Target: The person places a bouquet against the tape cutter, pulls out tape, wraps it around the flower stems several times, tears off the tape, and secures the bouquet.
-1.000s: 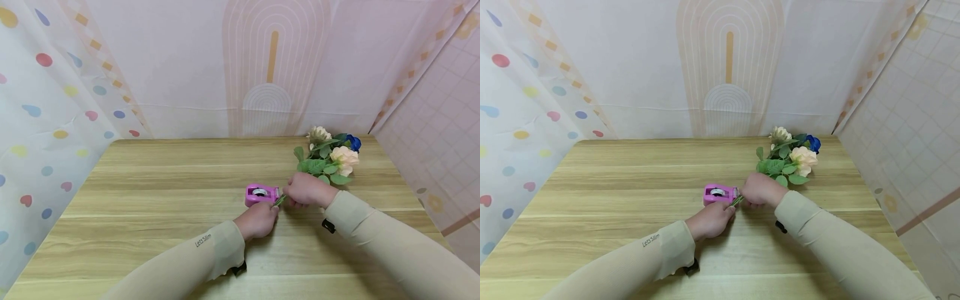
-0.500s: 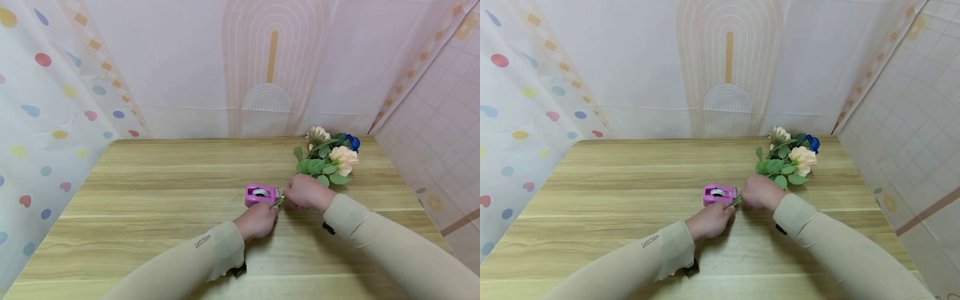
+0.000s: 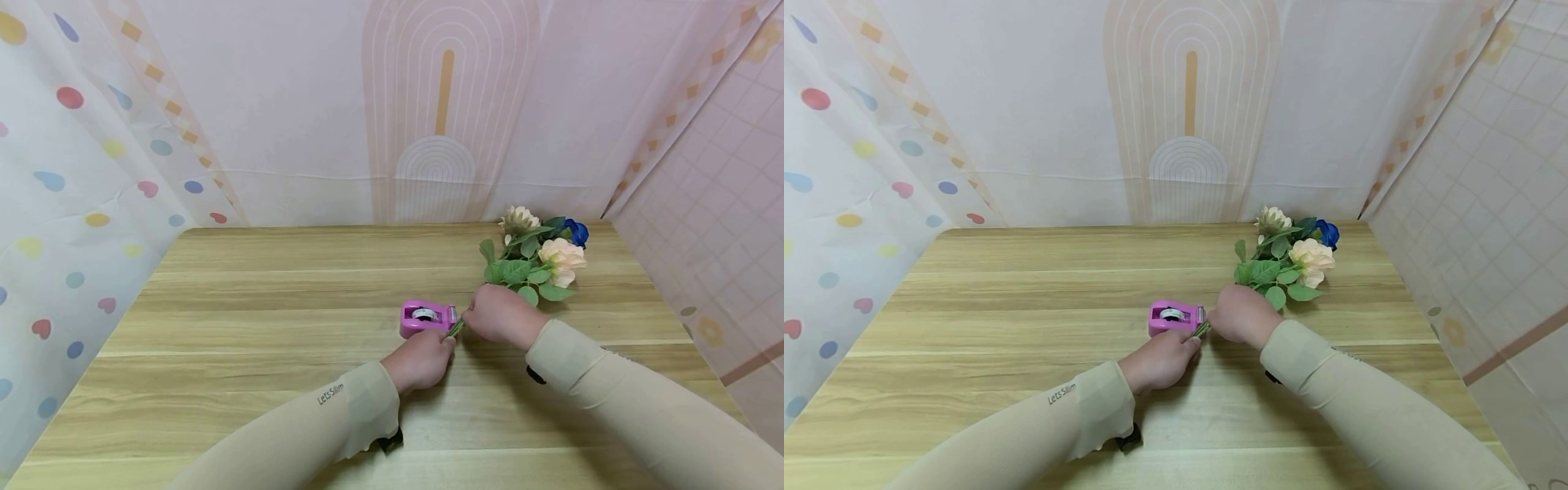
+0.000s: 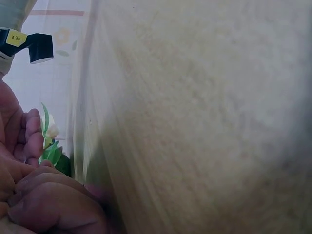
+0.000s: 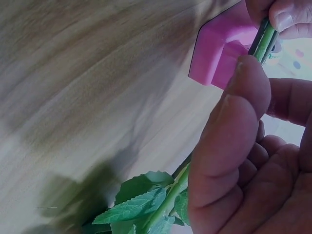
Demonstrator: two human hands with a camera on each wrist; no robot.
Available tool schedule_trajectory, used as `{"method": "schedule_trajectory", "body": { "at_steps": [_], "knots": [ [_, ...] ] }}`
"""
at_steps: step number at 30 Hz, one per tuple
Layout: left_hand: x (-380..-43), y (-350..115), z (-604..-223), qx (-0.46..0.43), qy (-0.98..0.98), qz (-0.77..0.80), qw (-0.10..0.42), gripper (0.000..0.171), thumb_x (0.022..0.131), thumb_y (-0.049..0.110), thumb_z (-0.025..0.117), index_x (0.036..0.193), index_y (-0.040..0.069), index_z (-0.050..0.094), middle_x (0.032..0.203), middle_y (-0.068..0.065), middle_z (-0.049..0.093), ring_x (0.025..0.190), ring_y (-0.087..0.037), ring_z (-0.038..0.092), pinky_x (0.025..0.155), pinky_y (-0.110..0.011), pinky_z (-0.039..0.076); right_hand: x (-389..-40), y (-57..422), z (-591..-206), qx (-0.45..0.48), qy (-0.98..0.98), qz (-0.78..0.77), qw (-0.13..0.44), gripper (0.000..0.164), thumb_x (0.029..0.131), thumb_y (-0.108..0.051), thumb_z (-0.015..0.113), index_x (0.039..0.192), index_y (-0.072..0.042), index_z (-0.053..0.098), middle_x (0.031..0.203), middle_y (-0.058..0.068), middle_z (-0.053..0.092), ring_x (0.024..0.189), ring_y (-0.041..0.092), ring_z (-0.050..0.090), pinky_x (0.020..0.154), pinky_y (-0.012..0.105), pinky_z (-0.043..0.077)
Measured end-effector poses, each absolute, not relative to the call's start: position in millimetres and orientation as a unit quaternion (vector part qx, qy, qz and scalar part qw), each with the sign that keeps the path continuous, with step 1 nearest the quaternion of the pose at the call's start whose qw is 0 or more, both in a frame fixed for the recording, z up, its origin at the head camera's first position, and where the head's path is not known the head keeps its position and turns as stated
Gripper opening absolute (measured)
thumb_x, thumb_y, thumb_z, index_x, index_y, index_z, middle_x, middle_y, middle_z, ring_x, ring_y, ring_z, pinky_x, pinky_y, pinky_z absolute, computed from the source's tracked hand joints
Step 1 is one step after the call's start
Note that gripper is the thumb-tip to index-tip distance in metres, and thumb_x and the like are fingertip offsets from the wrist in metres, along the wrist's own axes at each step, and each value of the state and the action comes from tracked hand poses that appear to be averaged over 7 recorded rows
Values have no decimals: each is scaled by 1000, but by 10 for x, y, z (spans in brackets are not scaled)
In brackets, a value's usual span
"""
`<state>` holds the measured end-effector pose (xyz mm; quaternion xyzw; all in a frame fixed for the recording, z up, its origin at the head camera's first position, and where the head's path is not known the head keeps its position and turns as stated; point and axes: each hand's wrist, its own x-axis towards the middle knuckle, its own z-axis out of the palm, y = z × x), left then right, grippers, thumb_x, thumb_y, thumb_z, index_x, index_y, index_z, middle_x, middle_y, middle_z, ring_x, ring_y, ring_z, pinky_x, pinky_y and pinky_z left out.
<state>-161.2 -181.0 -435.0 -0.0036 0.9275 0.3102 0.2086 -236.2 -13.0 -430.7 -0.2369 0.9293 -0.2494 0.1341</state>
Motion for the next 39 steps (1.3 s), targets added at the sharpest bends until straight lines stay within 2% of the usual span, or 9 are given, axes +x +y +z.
{"method": "schedule_trajectory", "body": {
  "at_steps": [6,12,20,28,33,36,39],
  "knots": [
    [-1609,-1818,-4341,-4,928,308,212,41,115,30,37,80,14,51,68,-1,44,58,-16,40,57,-32,40,-2349,-113,-4323,-232,930,-252,136,47,105,-29,60,59,-17,52,61,-1,50,58,16,50,57,30,43],
    [-1601,-1817,-4350,-5,929,307,208,41,115,29,38,80,13,51,68,-2,44,58,-16,41,58,-33,41,-2316,-51,-4379,-226,927,-269,133,55,107,-34,60,55,-18,51,54,-5,45,53,14,48,55,29,42],
    [-1608,-1810,-4397,3,935,298,194,41,114,30,38,79,14,50,68,-2,45,57,-16,42,57,-33,41,-2285,8,-4479,-228,920,-289,135,45,108,-29,58,68,-9,65,56,-2,55,52,13,54,56,29,45],
    [-1605,-1808,-4442,-1,935,301,187,40,114,30,38,79,15,51,68,-1,45,56,-15,41,56,-31,41,-2245,25,-4572,-213,920,-301,132,49,107,-30,61,61,-14,58,52,-4,47,50,11,46,50,26,40],
    [-1602,-1810,-4477,-2,934,306,182,40,114,30,38,79,15,51,69,-1,45,56,-15,41,56,-32,41,-2218,21,-4640,-213,926,-295,104,50,106,-31,61,59,-16,55,55,-4,45,53,13,47,52,29,42],
    [-1597,-1813,-4496,2,937,301,178,40,114,30,38,79,15,52,69,-2,46,57,-16,42,57,-32,42,-2209,21,-4660,-214,924,-302,97,48,107,-29,58,62,-15,59,57,-3,50,54,14,49,54,29,43],
    [-1586,-1819,-4509,9,941,291,172,39,114,30,38,83,13,55,70,-3,45,59,-17,43,58,-33,43,-2187,13,-4674,-195,900,-367,131,41,109,-23,51,74,-11,70,62,0,62,55,13,54,57,29,48]
  ]
}}
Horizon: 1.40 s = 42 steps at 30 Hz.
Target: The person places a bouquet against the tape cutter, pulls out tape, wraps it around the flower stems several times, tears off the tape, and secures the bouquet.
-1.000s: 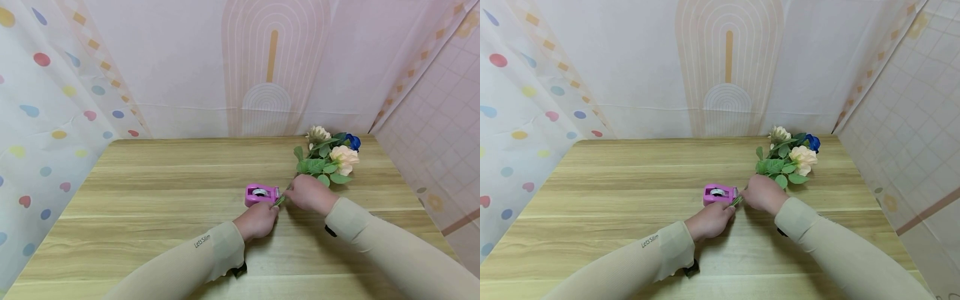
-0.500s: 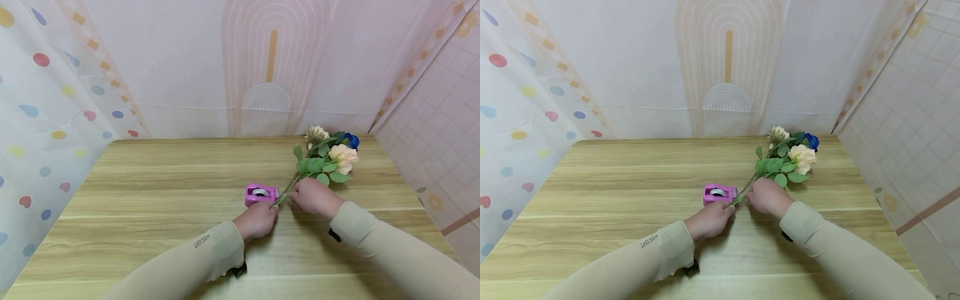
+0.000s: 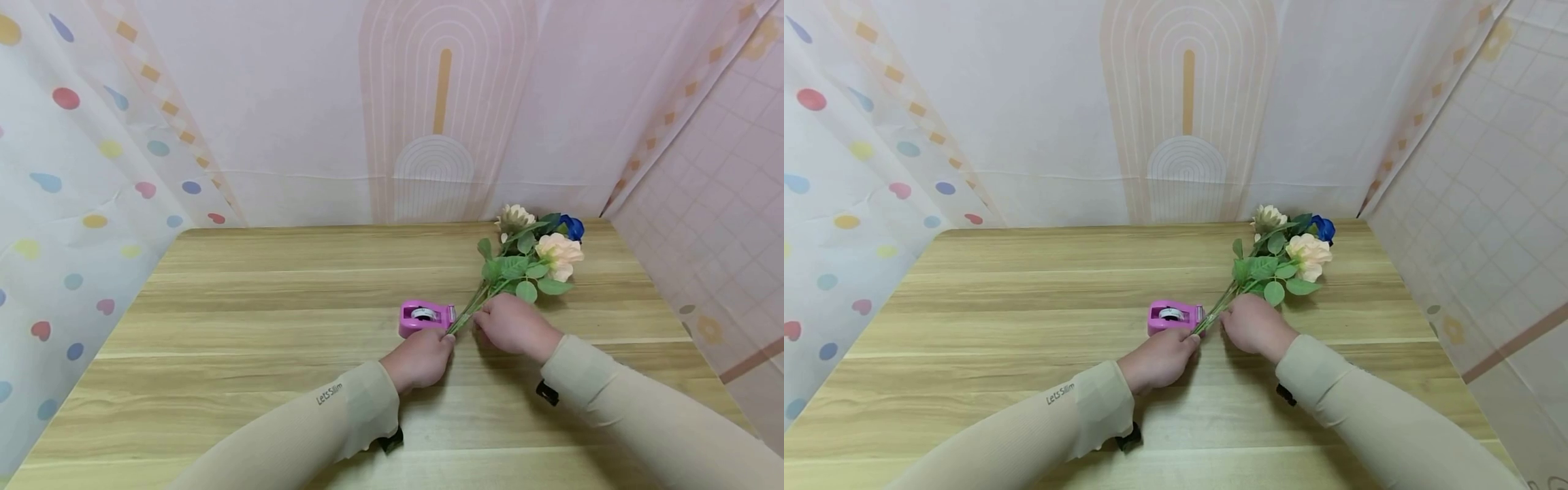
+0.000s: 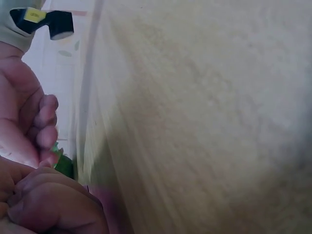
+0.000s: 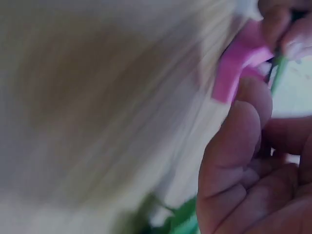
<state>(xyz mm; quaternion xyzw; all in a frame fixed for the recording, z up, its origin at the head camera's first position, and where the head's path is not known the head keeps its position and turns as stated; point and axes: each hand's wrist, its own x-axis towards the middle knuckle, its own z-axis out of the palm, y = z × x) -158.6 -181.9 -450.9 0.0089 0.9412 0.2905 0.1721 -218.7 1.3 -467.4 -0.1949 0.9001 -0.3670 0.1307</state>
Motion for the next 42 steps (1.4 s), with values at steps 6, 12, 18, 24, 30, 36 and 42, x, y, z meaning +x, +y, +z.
{"method": "schedule_trajectory", "body": {
  "at_steps": [6,12,18,24,30,36,42],
  "knots": [
    [-1523,-1802,-4461,24,949,265,167,37,114,29,38,95,9,62,71,-4,44,64,-20,46,62,-36,44,-2080,-24,-4658,-119,803,-539,223,34,110,-18,47,99,0,74,81,5,74,63,11,63,59,27,58],
    [-1461,-1774,-4420,33,956,234,172,34,115,28,38,97,10,61,72,-4,47,66,-21,51,64,-36,47,-2003,-84,-4681,-55,742,-620,249,34,111,-30,53,101,-2,69,80,4,71,61,10,61,57,23,55],
    [-1435,-1758,-4412,43,960,210,181,32,114,29,39,106,7,62,87,-9,63,80,-21,60,76,-40,54,-1993,-171,-4745,-31,688,-679,256,33,109,-31,59,91,-4,65,74,1,65,57,8,58,54,22,56],
    [-1409,-1752,-4401,51,962,189,192,31,113,30,42,121,5,59,111,-11,69,96,-19,62,91,-42,56,-1992,-236,-4778,-28,645,-714,273,30,109,-26,60,93,-1,64,68,0,62,57,7,58,56,21,57],
    [-1401,-1767,-4384,64,962,177,196,24,113,28,44,114,8,57,101,-8,65,92,-18,61,86,-39,56,-1991,-285,-4804,-25,641,-717,272,32,109,-28,59,92,-1,63,66,0,62,55,7,59,54,22,58],
    [-1396,-1800,-4386,66,962,168,204,22,113,26,42,108,8,54,86,-6,57,80,-19,58,75,-35,52,-1981,-315,-4806,-17,641,-716,277,33,110,-29,55,92,-2,61,64,-2,59,53,8,56,52,23,56],
    [-1398,-1820,-4385,79,963,155,208,20,113,25,42,108,9,53,85,-5,57,80,-18,58,76,-34,53,-1976,-337,-4800,-14,646,-708,284,31,112,-24,50,90,-4,59,62,-3,55,51,8,52,50,22,53]
  ]
}}
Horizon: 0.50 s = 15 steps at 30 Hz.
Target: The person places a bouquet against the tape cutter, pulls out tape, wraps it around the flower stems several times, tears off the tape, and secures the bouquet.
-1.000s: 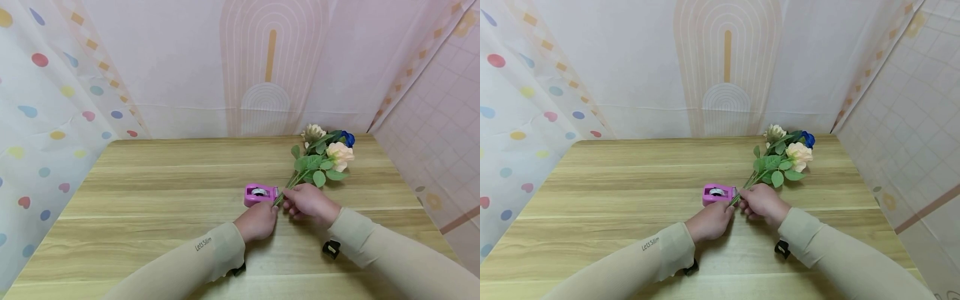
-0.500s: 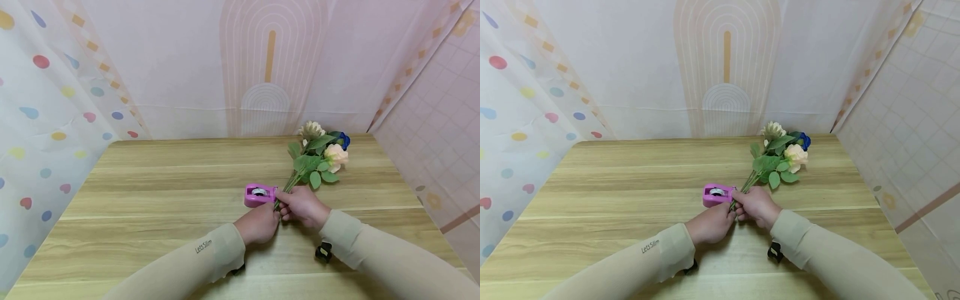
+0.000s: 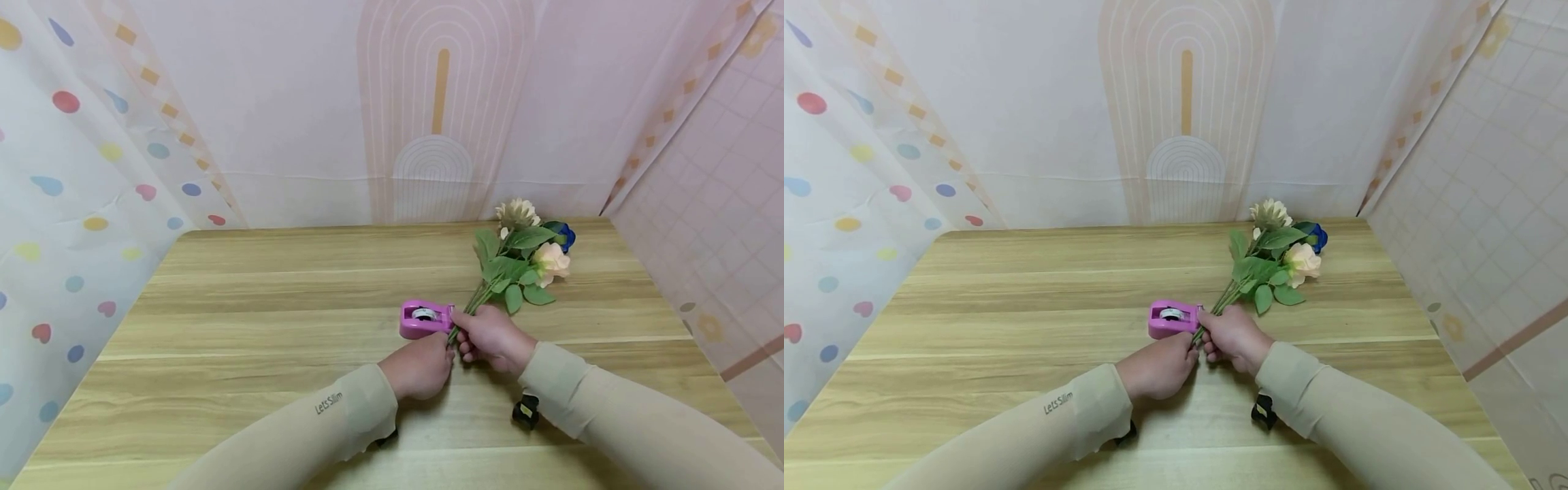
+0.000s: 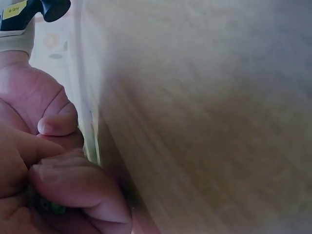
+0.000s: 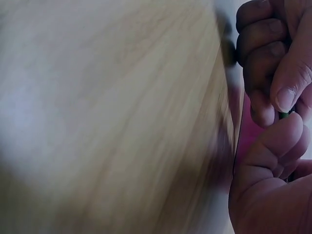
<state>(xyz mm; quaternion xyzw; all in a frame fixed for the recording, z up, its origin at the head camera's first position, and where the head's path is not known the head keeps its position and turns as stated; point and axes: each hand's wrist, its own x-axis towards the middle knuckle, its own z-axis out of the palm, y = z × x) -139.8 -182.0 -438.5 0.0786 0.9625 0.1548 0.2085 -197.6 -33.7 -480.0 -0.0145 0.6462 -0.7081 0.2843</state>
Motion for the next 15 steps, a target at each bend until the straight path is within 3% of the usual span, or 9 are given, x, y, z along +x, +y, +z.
{"method": "schedule_trajectory", "body": {
  "at_steps": [7,15],
  "knots": [
    [-1431,-1840,-4385,87,960,155,215,21,113,26,44,110,8,55,91,-5,60,86,-17,59,85,-37,54,-1976,-368,-4801,-11,651,-706,278,33,111,-19,48,80,-8,56,59,-4,52,50,8,49,50,22,50],
    [-1443,-1865,-4378,93,957,177,210,22,113,25,46,99,10,55,81,-3,52,77,-17,56,75,-34,50,-1971,-401,-4793,-11,652,-706,275,36,110,-16,43,77,-8,55,59,-4,50,51,8,47,50,21,49]
  ]
}}
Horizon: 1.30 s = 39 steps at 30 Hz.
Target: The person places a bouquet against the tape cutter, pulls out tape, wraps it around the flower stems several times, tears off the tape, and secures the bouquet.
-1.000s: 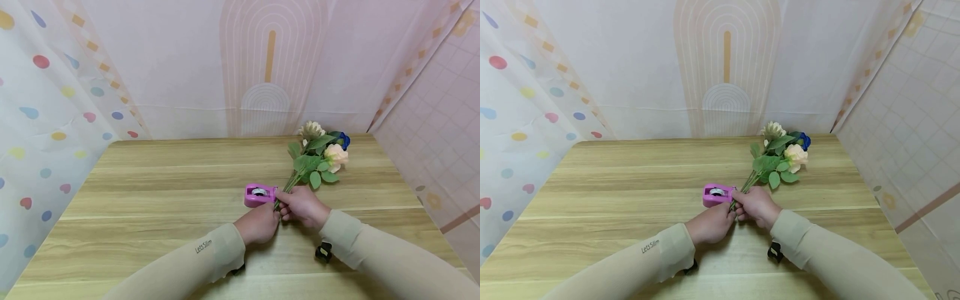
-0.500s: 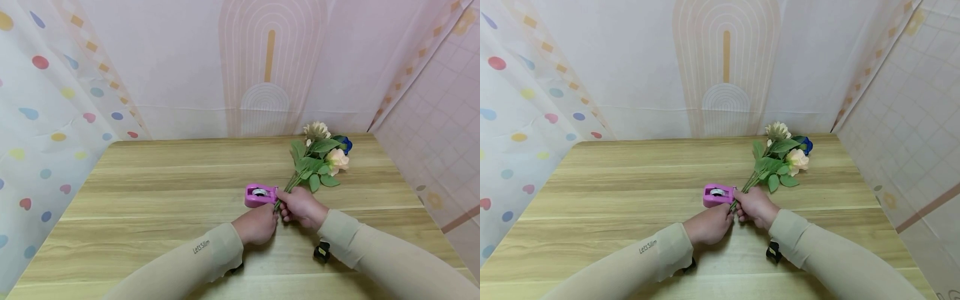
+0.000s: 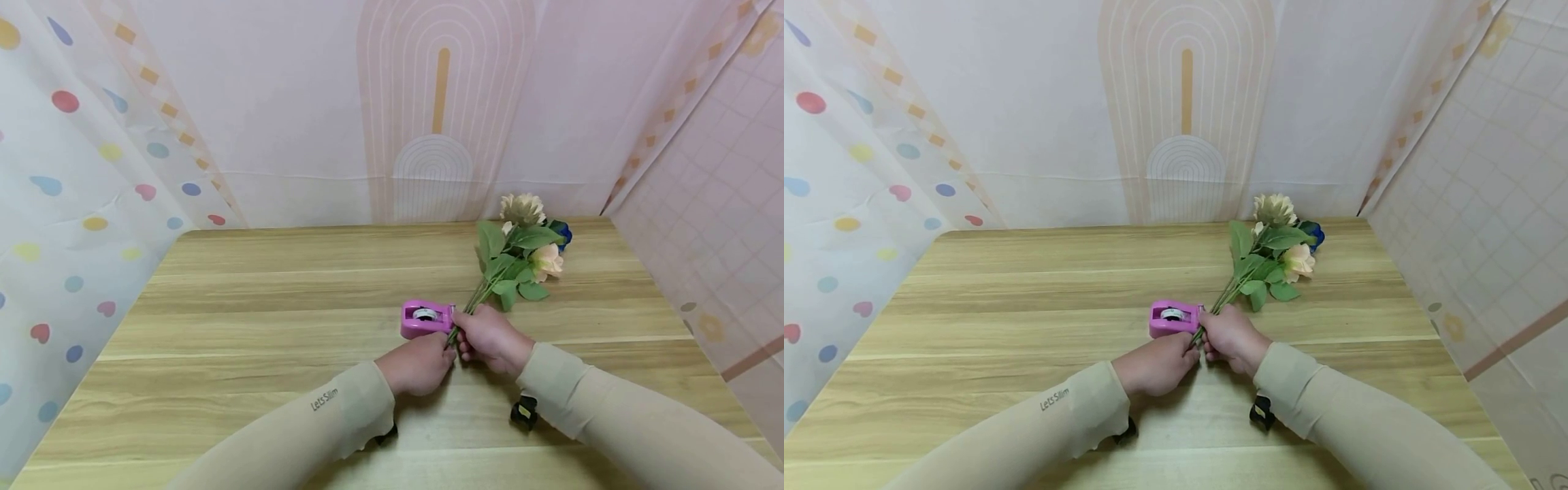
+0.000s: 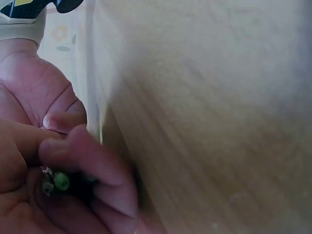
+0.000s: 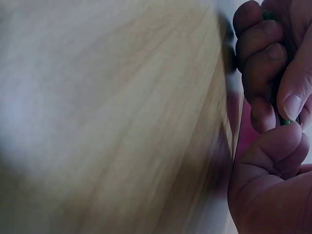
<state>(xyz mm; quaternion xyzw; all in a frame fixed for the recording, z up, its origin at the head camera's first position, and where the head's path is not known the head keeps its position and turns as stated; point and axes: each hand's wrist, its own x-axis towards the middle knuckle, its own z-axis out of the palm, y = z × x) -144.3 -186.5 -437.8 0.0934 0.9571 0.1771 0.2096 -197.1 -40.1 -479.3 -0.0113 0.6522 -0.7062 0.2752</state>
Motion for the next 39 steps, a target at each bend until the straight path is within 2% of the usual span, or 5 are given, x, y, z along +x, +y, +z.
{"method": "schedule_trajectory", "body": {
  "at_steps": [15,18,24,31,39],
  "knots": [
    [-1488,-1995,-4203,81,934,230,263,36,114,30,43,97,8,67,81,-6,71,71,-19,65,71,-34,55,-1956,-402,-4784,-20,641,-713,282,30,113,-18,40,90,-5,55,64,-2,51,54,9,48,52,22,49],
    [-1535,-2036,-4099,105,948,171,246,39,115,33,40,106,10,70,90,-6,71,80,-17,64,84,-35,53,-1964,-399,-4795,-20,636,-717,284,29,113,-18,40,93,-4,55,65,-2,51,54,9,48,53,22,49],
    [-1661,-2116,-3872,88,968,163,170,29,112,33,48,116,13,68,90,-6,67,72,-17,56,69,-36,52,-1967,-375,-4786,-26,636,-716,288,23,114,-17,40,102,-2,53,67,-2,51,56,9,48,54,23,49],
    [-1843,-2264,-3955,120,986,69,93,60,99,35,75,151,14,55,152,-7,55,138,-28,56,119,-47,46,-1996,-377,-4775,-14,646,-707,289,15,114,-18,40,110,-4,45,69,-1,51,56,10,48,54,23,50],
    [-1955,-2397,-4135,148,981,49,118,65,98,36,76,155,16,53,156,-4,56,146,-25,51,125,-45,39,-2006,-412,-4800,9,647,-709,281,12,113,-18,43,110,-6,41,68,-2,49,55,9,46,51,21,47]
  ]
}}
